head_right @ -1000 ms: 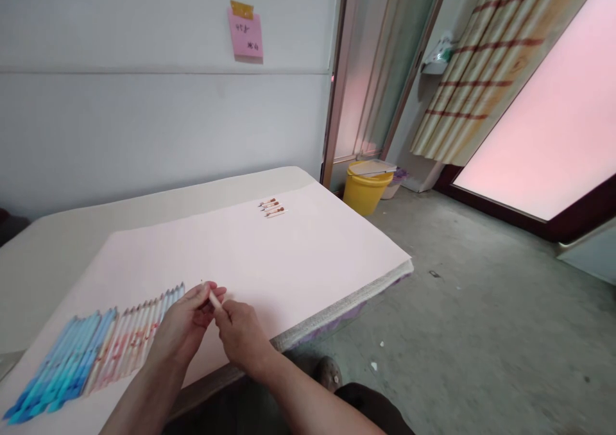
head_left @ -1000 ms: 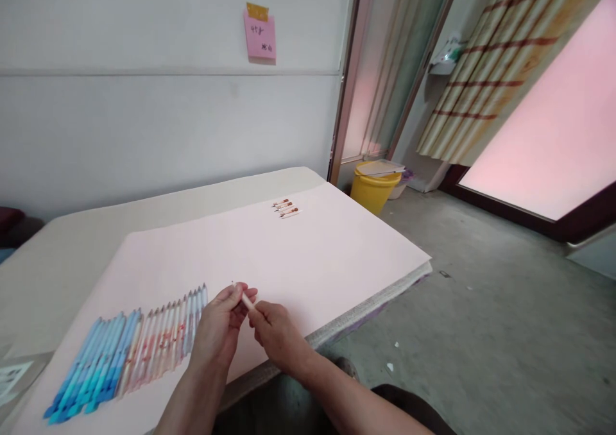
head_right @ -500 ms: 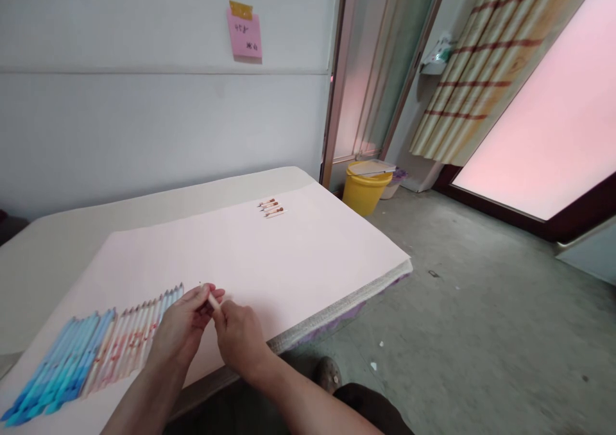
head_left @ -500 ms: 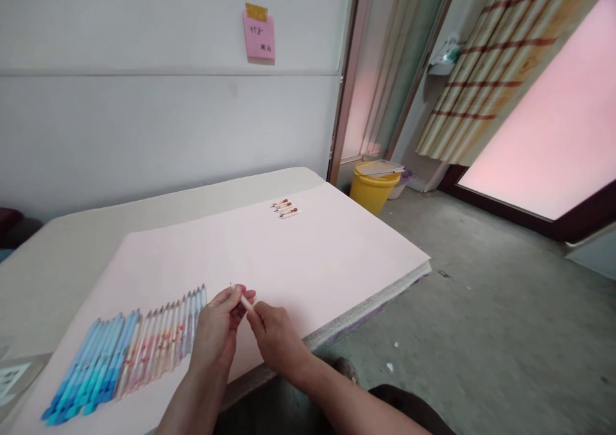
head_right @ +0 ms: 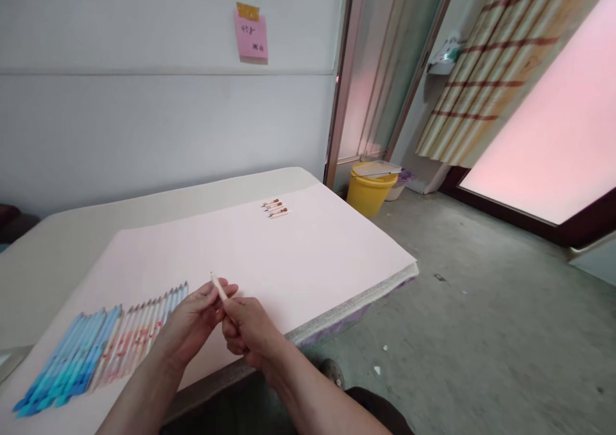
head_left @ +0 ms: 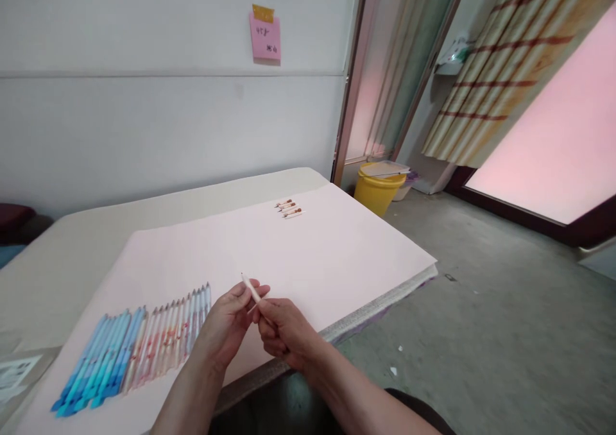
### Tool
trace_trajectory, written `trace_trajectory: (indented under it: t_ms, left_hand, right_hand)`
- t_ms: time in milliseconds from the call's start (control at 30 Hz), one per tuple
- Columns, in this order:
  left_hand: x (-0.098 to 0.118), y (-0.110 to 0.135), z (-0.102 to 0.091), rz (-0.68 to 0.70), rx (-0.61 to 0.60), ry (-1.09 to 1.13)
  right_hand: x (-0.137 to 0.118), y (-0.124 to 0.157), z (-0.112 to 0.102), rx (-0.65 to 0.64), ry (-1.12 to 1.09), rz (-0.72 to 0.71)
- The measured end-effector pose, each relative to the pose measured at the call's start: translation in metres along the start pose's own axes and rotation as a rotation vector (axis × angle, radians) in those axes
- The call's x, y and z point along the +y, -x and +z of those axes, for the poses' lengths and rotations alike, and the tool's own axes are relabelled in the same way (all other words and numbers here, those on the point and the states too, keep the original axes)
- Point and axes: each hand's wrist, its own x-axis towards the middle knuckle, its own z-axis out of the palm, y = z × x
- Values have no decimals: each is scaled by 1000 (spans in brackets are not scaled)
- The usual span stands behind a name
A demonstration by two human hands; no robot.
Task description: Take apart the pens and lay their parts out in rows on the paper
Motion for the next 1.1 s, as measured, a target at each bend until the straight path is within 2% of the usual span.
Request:
trace_trajectory:
  t_ms: [133, 233, 400, 533, 633, 700, 800, 867, 1000, 1100]
  left_hand:
    - [-5, -3, 0, 56, 74, -33]
    - [-5, -2, 2, 98, 107, -64]
    - [-6, -1, 3, 169, 172, -112]
    - [-11, -2, 4, 220, 229, -172]
    - [-12, -1, 5, 220, 223, -184]
    - [-9, 1, 6, 148, 178, -134]
    - [-3, 3, 5, 34, 77, -38]
    - [-1, 3, 3, 34, 64, -21]
    - [-4, 1, 2, 97, 138, -38]
    - [-8, -2, 3, 140, 177, -49]
  right_hand:
    - [4, -3, 2, 93, 207, -57]
    - [5, -5, 2, 187, 509, -117]
    - [11, -3, 3, 336, 1051, -347]
    - [18, -3, 4, 434, 1388, -314]
    - [17, -4, 2, 417, 1340, -303]
    - [12, -3, -1, 331, 1145, -286]
    - [4, -2, -4, 187, 832, -186]
    - [1, -1, -5, 162, 760, -163]
    - [4, 0, -2, 290, 1019, -283]
    - [10, -1, 1, 399, 1229, -299]
